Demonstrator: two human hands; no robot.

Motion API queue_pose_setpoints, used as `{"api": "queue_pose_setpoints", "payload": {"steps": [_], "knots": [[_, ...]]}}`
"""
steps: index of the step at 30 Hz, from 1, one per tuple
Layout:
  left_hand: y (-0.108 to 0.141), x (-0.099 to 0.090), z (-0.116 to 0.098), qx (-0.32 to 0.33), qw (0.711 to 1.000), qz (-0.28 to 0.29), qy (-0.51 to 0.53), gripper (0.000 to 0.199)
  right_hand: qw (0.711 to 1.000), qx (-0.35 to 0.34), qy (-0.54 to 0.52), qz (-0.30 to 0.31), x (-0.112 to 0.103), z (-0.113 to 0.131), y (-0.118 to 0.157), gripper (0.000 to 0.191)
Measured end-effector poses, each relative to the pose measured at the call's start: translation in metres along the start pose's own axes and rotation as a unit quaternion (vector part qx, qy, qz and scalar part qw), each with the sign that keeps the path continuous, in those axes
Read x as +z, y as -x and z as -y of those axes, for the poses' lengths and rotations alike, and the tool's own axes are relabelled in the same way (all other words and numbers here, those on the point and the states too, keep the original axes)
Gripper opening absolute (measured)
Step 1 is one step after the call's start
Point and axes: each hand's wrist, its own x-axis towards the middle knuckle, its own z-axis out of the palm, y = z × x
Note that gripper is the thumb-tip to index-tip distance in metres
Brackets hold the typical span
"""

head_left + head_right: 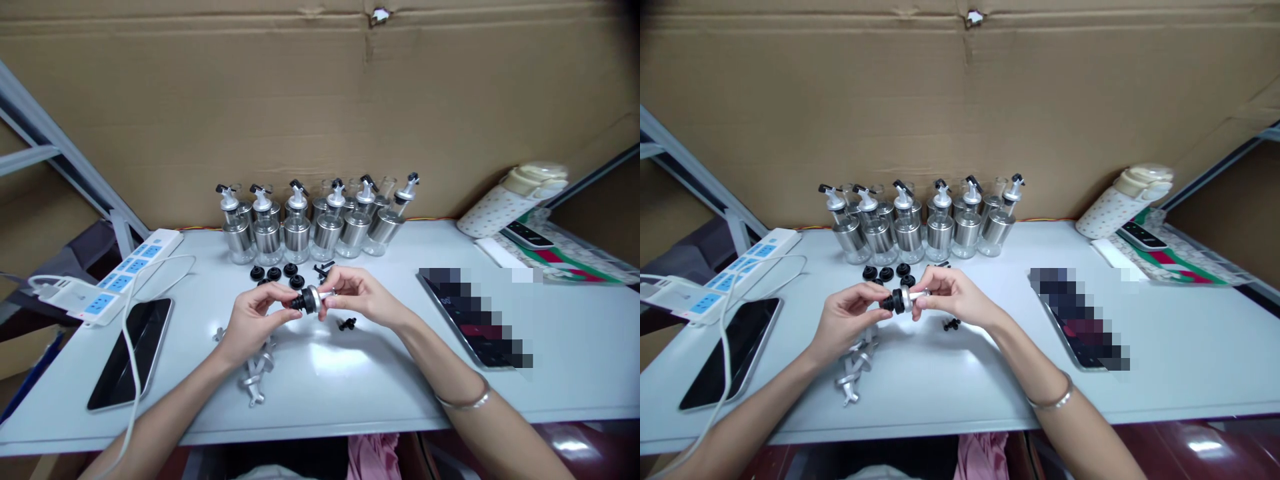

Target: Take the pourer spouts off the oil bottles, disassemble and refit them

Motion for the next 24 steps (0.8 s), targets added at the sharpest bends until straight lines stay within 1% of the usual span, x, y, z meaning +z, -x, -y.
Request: {"api": "queue_pose_setpoints", "payload": {"steps": [5,8,16,21,23,24], "knots": [[0.0,0.001,0.001,0.004,1.0,-0.006,-0.002,0.018,1.0,0.018,-0.008,0.003,0.003,-0.001,-0.001,0.017],[0.001,0.001,0.002,0.002,1.0,0.001,-0.009,0.015,1.0,0.022,-0.011,0.002,0.003,-0.001,-0.001,0.017],[-0.001,0.001,0.005,-0.011,1.0,0.004,0.023,0.017,0.999,0.032,-0.017,0.015,0.006,0.001,0.0,0.017],[0.0,0.0,0.008,0.001,1.0,0.013,-0.003,0.017,1.0,0.018,0.016,0.013,0.006,-0.002,0.0,0.019],[0.001,0.0,0.01,0.017,0.999,0.011,-0.032,0.017,0.998,0.008,0.055,-0.006,0.006,-0.004,-0.001,0.019],[0.002,0.001,0.011,0.031,0.998,0.008,-0.051,0.017,0.996,-0.003,0.09,-0.025,0.007,-0.004,-0.002,0.019]]}}
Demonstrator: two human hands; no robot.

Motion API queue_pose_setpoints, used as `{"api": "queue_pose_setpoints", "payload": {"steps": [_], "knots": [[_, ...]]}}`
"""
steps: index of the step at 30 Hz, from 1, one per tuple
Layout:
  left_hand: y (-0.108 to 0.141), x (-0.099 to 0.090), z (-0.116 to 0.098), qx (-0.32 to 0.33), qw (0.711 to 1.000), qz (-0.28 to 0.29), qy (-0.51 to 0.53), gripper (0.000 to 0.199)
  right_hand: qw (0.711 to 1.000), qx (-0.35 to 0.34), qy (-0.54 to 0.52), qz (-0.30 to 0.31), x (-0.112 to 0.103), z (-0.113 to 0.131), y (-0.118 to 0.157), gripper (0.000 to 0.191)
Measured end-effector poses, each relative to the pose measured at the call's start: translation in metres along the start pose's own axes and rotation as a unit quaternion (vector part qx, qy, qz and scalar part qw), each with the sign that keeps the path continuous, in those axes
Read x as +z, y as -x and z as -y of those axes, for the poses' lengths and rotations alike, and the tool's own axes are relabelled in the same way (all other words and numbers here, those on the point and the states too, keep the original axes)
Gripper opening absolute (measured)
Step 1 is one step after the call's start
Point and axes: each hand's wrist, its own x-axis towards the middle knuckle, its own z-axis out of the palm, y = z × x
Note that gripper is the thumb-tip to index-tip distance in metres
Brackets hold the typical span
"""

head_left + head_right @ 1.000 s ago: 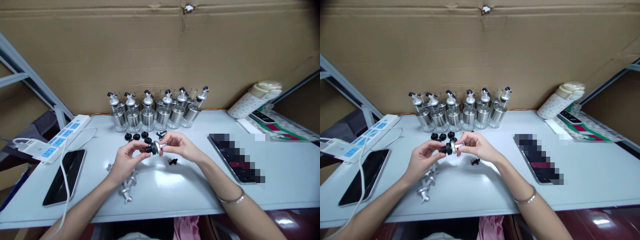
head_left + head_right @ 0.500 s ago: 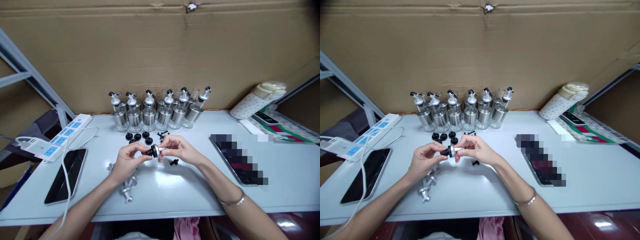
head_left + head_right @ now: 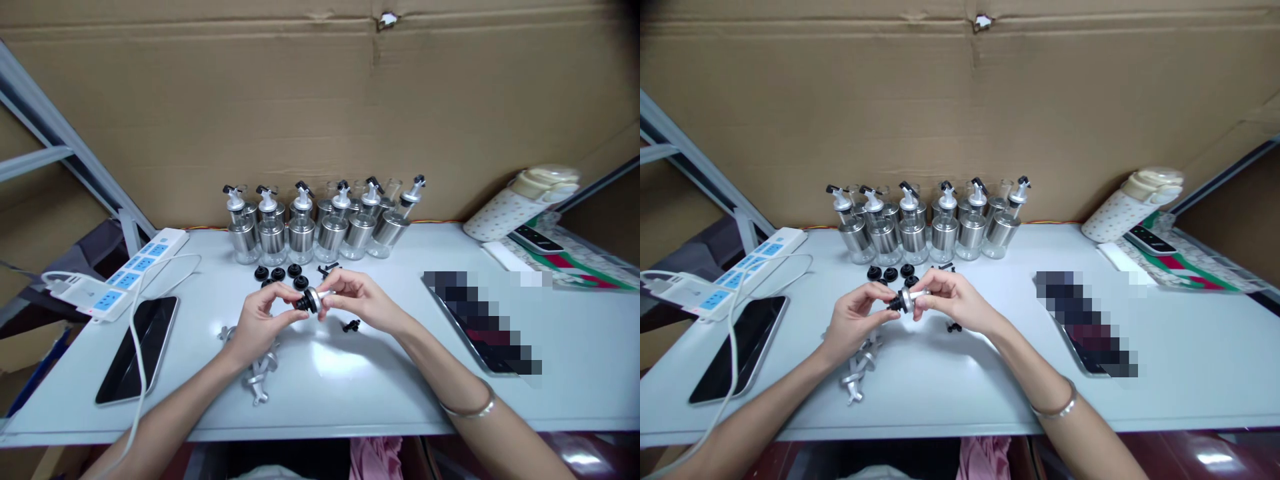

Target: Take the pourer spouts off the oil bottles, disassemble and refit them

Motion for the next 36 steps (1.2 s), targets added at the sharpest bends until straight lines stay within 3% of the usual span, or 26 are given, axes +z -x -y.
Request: {"api": "queue_pose_setpoints", "payload": {"steps": [2,5,7,12,15,27,36], "knots": [[0.001,0.002,0.001,0.025,0.999,-0.008,-0.035,0.016,0.992,-0.03,0.106,-0.063,0.002,-0.001,-0.002,0.019],[0.002,0.003,-0.001,0.026,0.998,0.004,-0.061,0.012,0.949,-0.07,0.26,-0.165,0.005,-0.001,-0.003,0.018],[0.002,0.003,-0.002,0.01,0.997,0.02,-0.068,0.013,0.94,-0.057,0.283,-0.182,0.008,-0.001,-0.002,0.021],[0.003,0.003,-0.006,-0.008,0.997,0.013,-0.078,0.018,0.989,0.041,0.129,-0.062,0.019,-0.006,-0.001,0.031],[0.003,0.003,-0.008,-0.013,0.998,0.018,-0.053,0.022,0.995,0.055,0.07,-0.043,0.023,-0.009,-0.001,0.034],[0.0,0.001,-0.011,-0.042,0.998,0.042,-0.014,0.007,0.99,0.034,0.12,-0.063,0.022,-0.001,0.0,0.026],[0.006,0.004,-0.004,-0.05,0.996,0.067,-0.04,0.027,0.977,0.001,0.212,-0.038,0.027,-0.004,0.0,0.021]]}}
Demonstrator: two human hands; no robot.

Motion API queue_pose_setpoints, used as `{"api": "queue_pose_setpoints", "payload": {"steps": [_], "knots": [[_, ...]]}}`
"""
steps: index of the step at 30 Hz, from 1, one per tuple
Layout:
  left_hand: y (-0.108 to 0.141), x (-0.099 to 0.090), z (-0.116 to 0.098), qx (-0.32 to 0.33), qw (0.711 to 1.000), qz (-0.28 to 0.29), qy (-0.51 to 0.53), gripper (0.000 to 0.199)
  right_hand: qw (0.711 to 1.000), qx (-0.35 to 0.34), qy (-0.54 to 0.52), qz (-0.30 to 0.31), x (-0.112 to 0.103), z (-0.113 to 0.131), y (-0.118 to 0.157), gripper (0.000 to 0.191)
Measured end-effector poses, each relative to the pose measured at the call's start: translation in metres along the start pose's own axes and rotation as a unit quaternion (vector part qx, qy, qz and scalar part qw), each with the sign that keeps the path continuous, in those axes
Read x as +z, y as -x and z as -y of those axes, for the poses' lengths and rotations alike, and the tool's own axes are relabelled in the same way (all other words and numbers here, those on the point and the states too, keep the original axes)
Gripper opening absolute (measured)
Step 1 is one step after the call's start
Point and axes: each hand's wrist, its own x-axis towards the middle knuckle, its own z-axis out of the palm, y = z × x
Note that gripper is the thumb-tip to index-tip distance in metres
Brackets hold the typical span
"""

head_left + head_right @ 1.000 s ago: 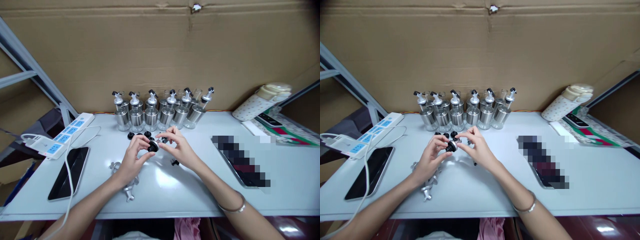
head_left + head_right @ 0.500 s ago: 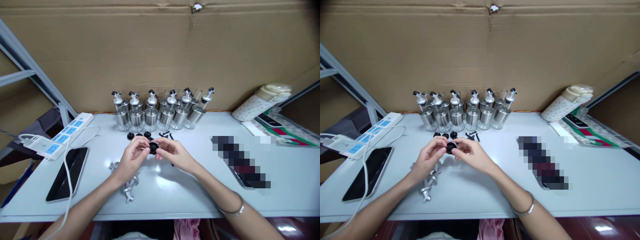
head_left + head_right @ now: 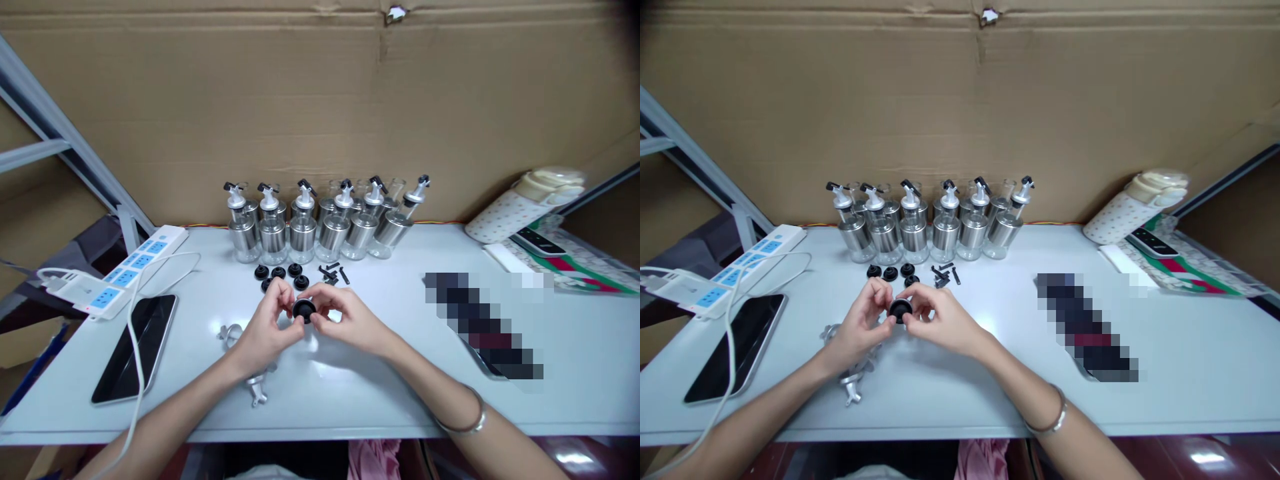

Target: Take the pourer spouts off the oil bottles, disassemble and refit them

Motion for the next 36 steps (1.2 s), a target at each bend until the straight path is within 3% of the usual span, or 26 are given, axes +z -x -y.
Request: {"api": "queue_pose_setpoints", "payload": {"steps": [10,18,22,26,32,36], "knots": [[0.004,0.002,-0.001,0.006,0.998,0.037,-0.041,0.027,1.0,-0.003,0.025,0.01,0.003,-0.002,0.003,0.013],[0.002,0.002,-0.002,0.071,0.99,-0.015,-0.122,0.027,0.999,-0.03,0.025,-0.022,0.004,-0.007,0.001,0.021],[0.0,0.0,-0.004,0.105,0.986,-0.042,-0.127,0.025,0.997,-0.044,-0.009,-0.068,0.004,-0.008,0.002,0.025],[-0.001,-0.003,-0.007,0.101,0.981,-0.012,-0.166,0.026,0.992,-0.064,-0.021,-0.105,0.003,-0.01,0.001,0.025],[-0.001,-0.006,-0.004,0.101,0.983,-0.025,-0.154,0.023,0.99,-0.093,0.033,-0.105,-0.006,-0.011,-0.002,0.019],[-0.002,-0.008,-0.003,0.096,0.98,0.001,-0.172,0.028,0.985,-0.118,0.056,-0.116,-0.008,-0.011,-0.002,0.013]]}}
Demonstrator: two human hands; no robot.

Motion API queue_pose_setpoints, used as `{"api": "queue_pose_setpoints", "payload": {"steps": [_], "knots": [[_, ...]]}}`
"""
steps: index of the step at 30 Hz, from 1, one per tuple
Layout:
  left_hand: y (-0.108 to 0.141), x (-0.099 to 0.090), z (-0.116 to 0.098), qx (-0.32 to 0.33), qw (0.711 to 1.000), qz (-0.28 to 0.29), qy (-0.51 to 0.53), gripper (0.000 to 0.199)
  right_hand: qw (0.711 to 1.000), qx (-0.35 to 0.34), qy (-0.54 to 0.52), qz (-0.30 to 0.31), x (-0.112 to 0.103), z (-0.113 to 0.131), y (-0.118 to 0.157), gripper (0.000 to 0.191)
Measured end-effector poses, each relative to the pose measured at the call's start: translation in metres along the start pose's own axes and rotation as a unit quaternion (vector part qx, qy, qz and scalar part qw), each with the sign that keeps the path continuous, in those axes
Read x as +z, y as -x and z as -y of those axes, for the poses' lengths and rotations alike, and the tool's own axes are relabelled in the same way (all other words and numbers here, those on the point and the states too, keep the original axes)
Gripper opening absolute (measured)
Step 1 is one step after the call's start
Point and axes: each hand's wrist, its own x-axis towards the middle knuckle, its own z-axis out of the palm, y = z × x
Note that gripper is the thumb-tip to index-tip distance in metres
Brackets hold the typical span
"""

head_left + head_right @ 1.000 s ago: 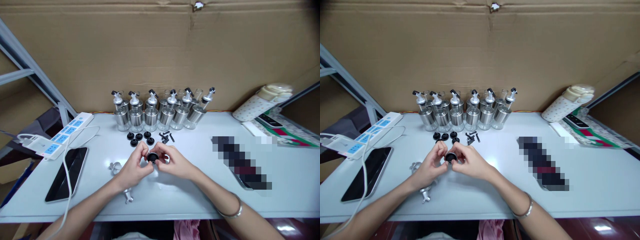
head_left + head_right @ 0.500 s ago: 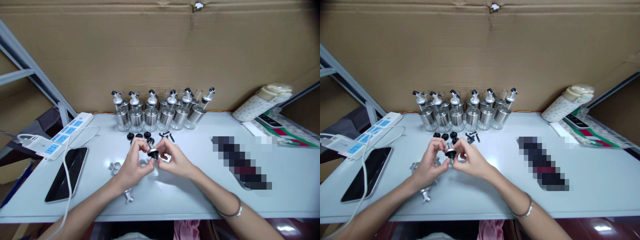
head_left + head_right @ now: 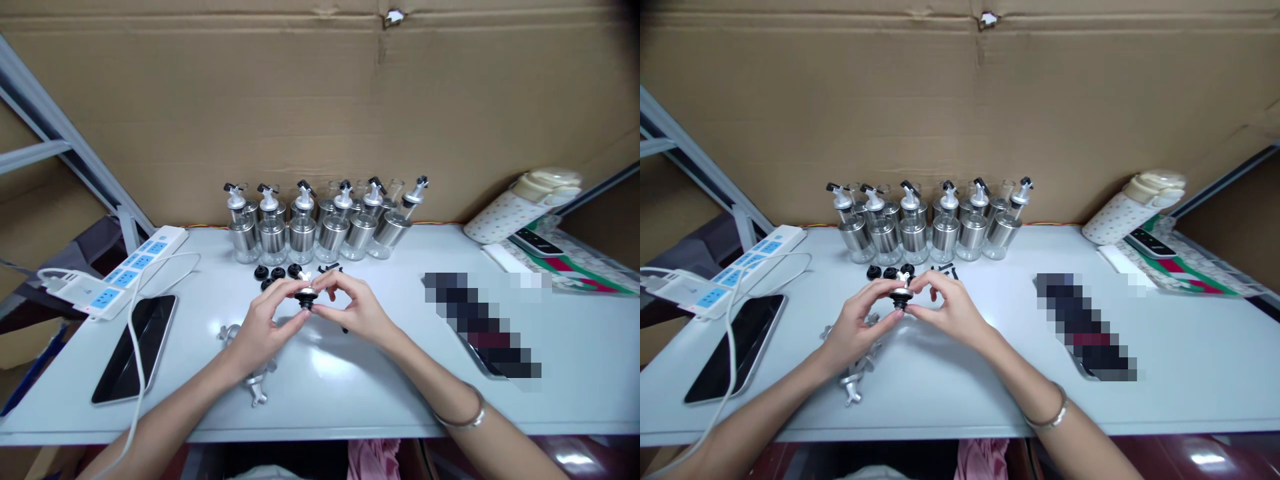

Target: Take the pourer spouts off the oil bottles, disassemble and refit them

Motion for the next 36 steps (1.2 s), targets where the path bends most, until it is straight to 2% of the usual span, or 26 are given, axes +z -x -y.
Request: {"api": "queue_pose_setpoints", "payload": {"steps": [4,7,10,13,17,22,26,32,34,36], "knots": [[-0.001,0.0,-0.001,0.008,1.0,-0.005,-0.027,0.026,1.0,-0.006,0.006,0.019,0.002,0.001,0.0,0.011],[0.0,0.001,-0.003,0.021,0.999,-0.006,-0.049,0.027,0.999,0.023,0.006,0.038,-0.007,-0.001,-0.004,0.009],[0.001,0.001,-0.005,0.038,0.998,-0.002,-0.058,0.028,0.991,0.103,0.075,-0.048,-0.026,-0.011,-0.01,0.014],[0.003,0.0,-0.007,0.044,0.997,0.001,-0.064,0.03,0.96,0.174,0.187,-0.119,-0.046,-0.029,-0.013,0.013],[0.003,0.0,-0.009,0.048,0.997,0.005,-0.068,0.03,0.926,0.199,0.309,-0.083,-0.056,-0.05,-0.011,0.016],[0.002,0.001,-0.009,0.046,0.997,0.015,-0.067,0.026,0.915,0.185,0.357,-0.022,-0.047,-0.059,-0.009,0.026],[0.002,0.002,-0.007,0.041,0.996,0.035,-0.069,0.028,0.919,0.189,0.346,-0.018,-0.042,-0.06,-0.01,0.019],[0.004,0.002,-0.008,0.044,0.996,0.054,-0.063,0.03,0.931,0.207,0.295,-0.063,-0.048,-0.055,-0.013,0.006],[0.004,0.002,-0.007,0.039,0.996,0.055,-0.06,0.03,0.953,0.203,0.209,-0.084,-0.049,-0.049,-0.014,0.004],[0.003,0.001,-0.006,0.03,0.996,0.053,-0.058,0.03,0.975,0.194,0.057,-0.095,-0.046,-0.038,-0.014,0.013]]}}
